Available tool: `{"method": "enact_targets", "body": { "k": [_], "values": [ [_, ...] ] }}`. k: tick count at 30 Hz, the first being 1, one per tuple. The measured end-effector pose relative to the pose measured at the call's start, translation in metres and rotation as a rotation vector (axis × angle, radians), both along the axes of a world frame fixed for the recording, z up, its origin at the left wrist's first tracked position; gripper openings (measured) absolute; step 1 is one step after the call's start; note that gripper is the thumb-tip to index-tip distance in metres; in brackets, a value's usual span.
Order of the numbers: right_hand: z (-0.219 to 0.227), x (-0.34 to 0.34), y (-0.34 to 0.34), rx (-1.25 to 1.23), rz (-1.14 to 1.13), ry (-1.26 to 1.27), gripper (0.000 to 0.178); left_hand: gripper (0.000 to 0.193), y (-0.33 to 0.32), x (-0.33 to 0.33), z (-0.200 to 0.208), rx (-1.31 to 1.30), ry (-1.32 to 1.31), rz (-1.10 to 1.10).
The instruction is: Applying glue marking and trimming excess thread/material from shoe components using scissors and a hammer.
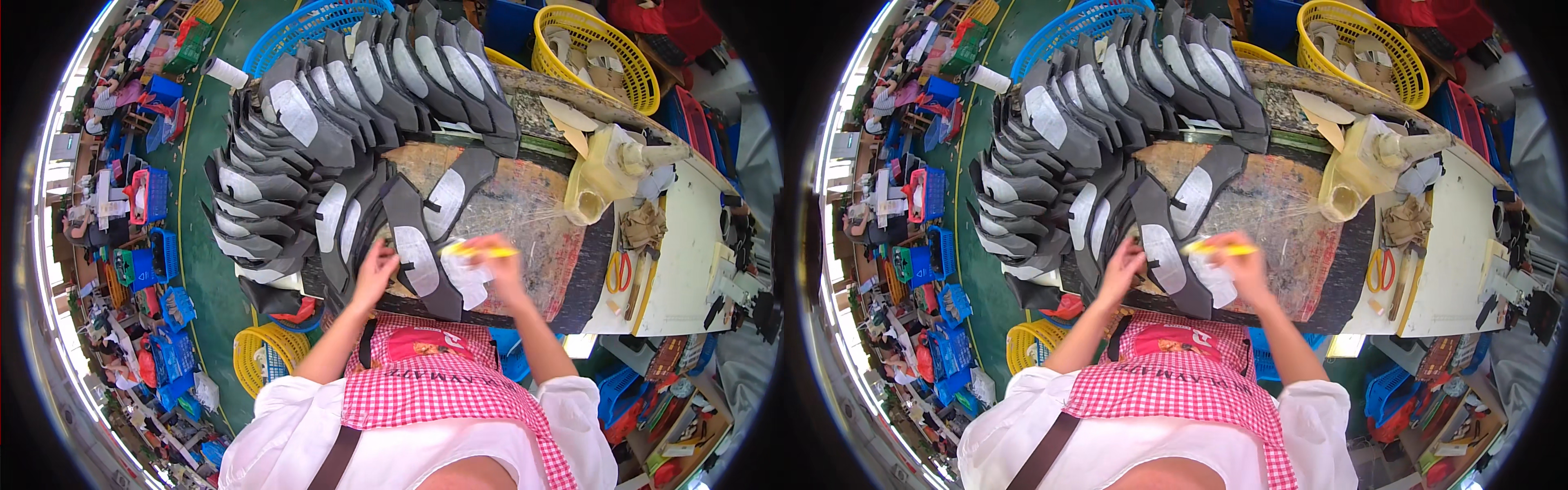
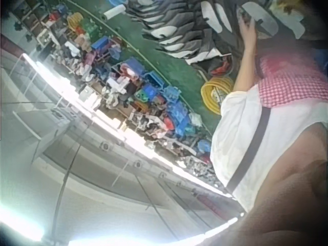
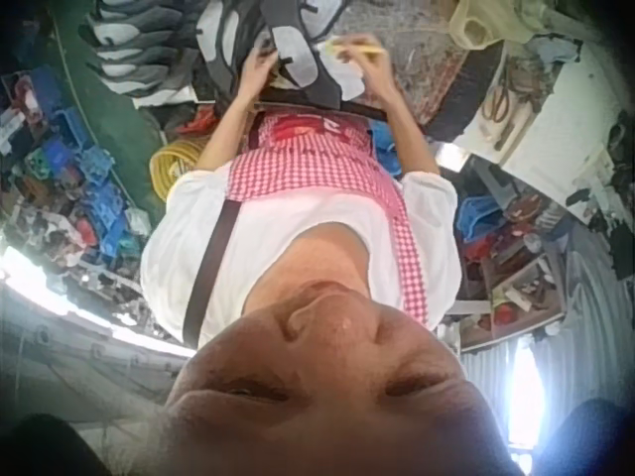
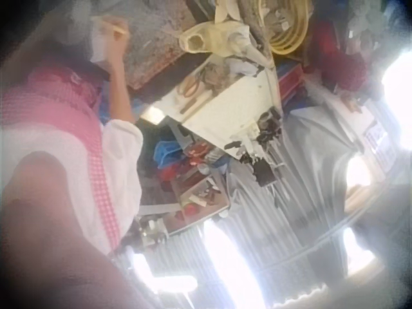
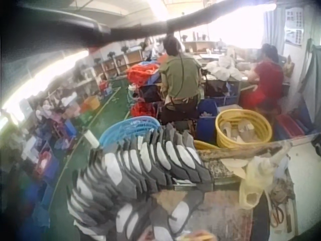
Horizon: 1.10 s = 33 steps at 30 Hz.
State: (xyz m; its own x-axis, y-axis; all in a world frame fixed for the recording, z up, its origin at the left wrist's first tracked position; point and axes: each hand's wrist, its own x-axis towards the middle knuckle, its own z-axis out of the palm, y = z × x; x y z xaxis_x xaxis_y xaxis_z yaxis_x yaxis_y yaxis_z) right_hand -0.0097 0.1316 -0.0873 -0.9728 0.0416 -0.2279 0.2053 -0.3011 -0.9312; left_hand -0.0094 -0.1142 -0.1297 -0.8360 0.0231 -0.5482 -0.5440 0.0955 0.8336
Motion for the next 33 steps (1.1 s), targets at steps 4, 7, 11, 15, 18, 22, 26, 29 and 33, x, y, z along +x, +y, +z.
{"method": "enact_targets", "body": {
  "k": [4,7,11,15,18,22,26,29,33],
  "values": [
    [-0.022,-0.028,-0.039,0.170,0.183,0.007,0.011,0.052,0.014,-0.007,0.001,0.251,-0.092,0.234],
    [-0.026,-0.073,-0.064,0.426,-0.019,0.290,0.011,0.053,0.028,-0.020,0.016,0.371,-0.085,0.131],
    [-0.017,-0.078,-0.059,0.538,0.147,0.201,0.013,0.058,0.025,-0.017,-0.006,0.554,-0.153,0.225],
    [-0.032,-0.087,-0.067,0.765,0.125,0.424,0.015,0.059,0.024,-0.015,-0.010,0.654,-0.158,0.237],
    [-0.019,-0.060,-0.054,0.758,0.025,0.518,0.013,0.060,0.023,-0.014,-0.011,0.635,-0.163,0.231],
    [0.000,-0.039,-0.055,0.598,-0.126,0.253,0.010,0.064,0.018,-0.013,-0.013,0.667,-0.150,0.212],
    [-0.013,-0.080,-0.067,0.660,-0.106,0.403,0.008,0.066,0.023,-0.015,-0.018,0.667,-0.180,0.233],
    [-0.040,-0.018,-0.055,0.560,0.040,0.338,0.011,0.057,0.020,-0.018,-0.019,0.716,-0.151,0.185],
    [-0.064,0.104,-0.010,0.309,-0.023,0.187,0.009,0.050,0.014,-0.018,-0.019,0.649,-0.171,0.148]
  ]
}}
